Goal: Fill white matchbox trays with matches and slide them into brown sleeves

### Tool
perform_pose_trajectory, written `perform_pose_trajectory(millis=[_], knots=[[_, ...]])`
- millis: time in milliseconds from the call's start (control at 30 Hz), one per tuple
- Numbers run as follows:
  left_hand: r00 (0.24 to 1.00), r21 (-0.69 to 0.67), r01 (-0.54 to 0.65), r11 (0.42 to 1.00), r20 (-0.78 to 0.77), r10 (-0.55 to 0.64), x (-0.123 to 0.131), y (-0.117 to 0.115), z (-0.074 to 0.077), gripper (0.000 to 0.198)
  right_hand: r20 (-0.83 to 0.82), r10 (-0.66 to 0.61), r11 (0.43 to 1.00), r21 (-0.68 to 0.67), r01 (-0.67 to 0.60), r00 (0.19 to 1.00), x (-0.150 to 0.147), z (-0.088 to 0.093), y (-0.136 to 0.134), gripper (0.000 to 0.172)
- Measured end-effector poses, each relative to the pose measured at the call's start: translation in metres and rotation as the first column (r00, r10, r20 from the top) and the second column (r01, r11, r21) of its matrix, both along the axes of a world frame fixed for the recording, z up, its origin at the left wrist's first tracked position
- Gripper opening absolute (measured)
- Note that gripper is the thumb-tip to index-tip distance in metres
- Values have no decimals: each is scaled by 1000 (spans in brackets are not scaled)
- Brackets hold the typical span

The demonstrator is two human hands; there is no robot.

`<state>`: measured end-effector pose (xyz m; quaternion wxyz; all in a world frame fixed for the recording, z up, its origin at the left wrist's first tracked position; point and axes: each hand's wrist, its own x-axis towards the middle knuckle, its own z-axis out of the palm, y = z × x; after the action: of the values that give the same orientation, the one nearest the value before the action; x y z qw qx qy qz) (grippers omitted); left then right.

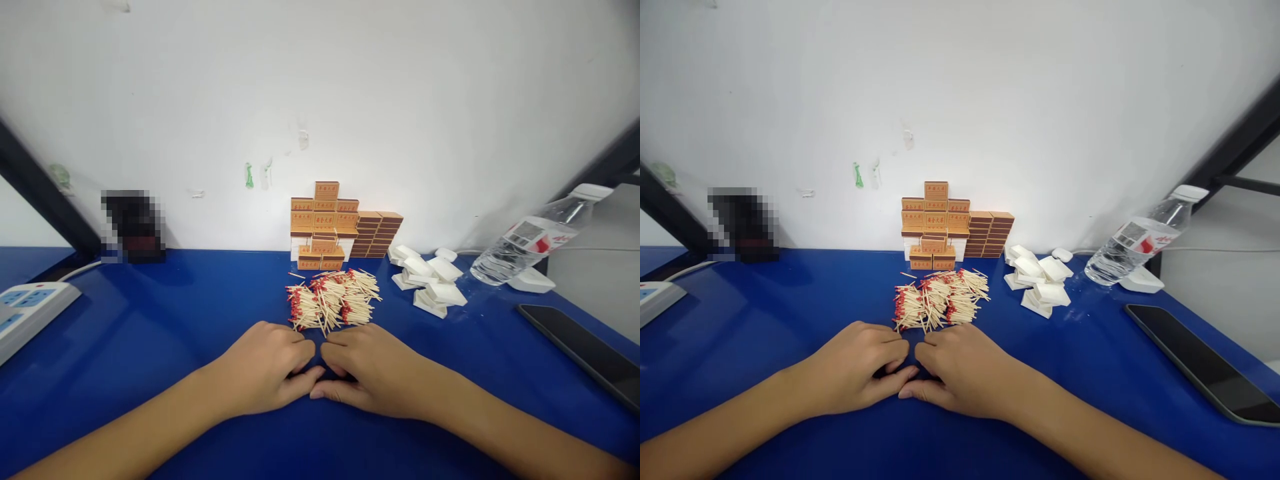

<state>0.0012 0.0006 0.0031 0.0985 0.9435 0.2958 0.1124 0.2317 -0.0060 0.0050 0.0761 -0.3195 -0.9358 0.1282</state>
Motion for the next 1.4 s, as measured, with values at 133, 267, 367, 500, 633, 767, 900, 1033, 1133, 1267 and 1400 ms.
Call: perform_pose_trajectory(millis=[133,267,367,500,633,767,900,1033,1133,1267,1400], knots=[[1000,6,3,1000,11,-3,0,1,-1,37,-11,2,1000,10,-2,1000,0,-1,1,48],[1000,13,1,1000,7,-1,0,2,-1,37,3,-4,1000,5,4,1000,0,-1,0,47],[1000,14,-2,1000,2,2,-1,1,-1,37,10,-6,1000,0,6,1000,0,0,-1,48],[1000,13,3,1000,7,-3,-1,0,-1,38,10,-5,1000,1,5,1000,0,0,-1,48],[1000,16,-3,1000,0,3,-1,0,-1,37,-2,-4,1000,6,4,1000,0,-1,-1,48],[1000,18,-3,1000,-5,3,-1,0,-2,37,-12,-2,1000,9,2,1000,0,-2,0,47],[1000,21,3,1000,3,-3,-2,0,-2,37,-2,-8,1000,3,8,1000,-1,-1,-1,47],[1000,24,1,1000,2,-1,-2,0,-2,36,19,-9,1000,-2,9,1000,-1,1,-1,47],[1000,28,3,1000,-4,-3,-1,0,-1,36,18,-4,1000,5,4,1000,-1,1,-1,47],[1000,32,9,999,-3,-8,0,0,0,37,12,-5,1000,5,5,1000,-1,1,-1,48],[1000,22,3,1000,-7,-2,0,1,2,36,13,-7,1000,0,7,1000,-1,1,-1,48]])
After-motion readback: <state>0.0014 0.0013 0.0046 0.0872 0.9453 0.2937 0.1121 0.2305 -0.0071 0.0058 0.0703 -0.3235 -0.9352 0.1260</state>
